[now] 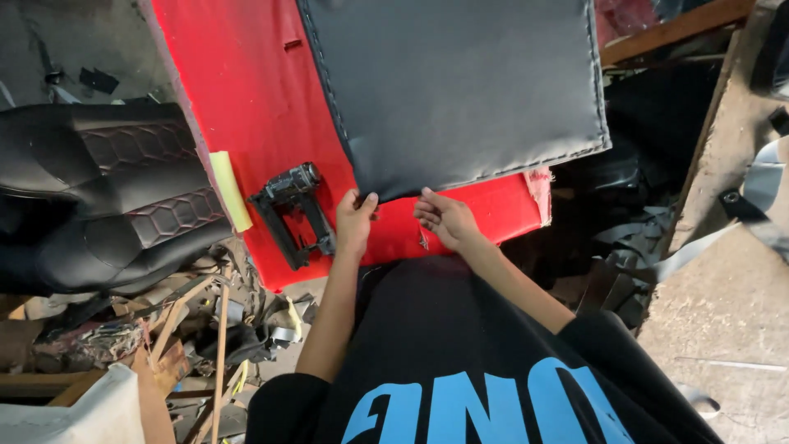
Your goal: Stapling black vinyl fabric onto a red board to create an upholstered component using a pneumatic stapler.
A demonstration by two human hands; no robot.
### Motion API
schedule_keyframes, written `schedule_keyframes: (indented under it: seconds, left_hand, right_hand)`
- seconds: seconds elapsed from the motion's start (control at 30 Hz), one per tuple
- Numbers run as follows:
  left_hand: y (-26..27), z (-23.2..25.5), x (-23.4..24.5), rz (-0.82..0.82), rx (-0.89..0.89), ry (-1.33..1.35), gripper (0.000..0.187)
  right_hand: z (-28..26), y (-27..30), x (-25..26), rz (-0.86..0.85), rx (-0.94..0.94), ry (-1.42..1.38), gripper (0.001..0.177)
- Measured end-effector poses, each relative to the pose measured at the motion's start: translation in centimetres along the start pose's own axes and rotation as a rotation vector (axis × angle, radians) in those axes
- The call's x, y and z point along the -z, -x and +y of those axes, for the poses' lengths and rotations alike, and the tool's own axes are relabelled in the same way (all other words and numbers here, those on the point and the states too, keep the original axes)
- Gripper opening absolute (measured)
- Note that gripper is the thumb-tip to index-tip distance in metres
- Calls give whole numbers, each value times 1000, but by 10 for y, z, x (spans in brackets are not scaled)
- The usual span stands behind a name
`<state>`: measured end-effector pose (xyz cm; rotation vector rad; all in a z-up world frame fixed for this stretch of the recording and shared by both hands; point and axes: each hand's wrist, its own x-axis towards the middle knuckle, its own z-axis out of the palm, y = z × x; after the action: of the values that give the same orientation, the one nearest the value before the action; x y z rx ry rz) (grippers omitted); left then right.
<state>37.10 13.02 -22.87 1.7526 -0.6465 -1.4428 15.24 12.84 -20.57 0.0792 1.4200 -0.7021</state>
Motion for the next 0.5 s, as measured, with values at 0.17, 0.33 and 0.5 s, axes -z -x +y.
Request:
schedule_keyframes:
  seconds: [0.17, 0.33, 0.5]
  left_hand:
    - [-10, -3, 7, -126, 71, 209, 18]
    - [-28, 9, 12, -237, 29, 189, 30]
    - [-32, 38, 10, -170, -20, -73, 27]
  right_hand:
    - [1, 4, -16, 38, -21, -87, 31]
    - [5, -11, -13, -47, -79, -303, 25]
    - [-21, 33, -47, -114, -124, -487, 32]
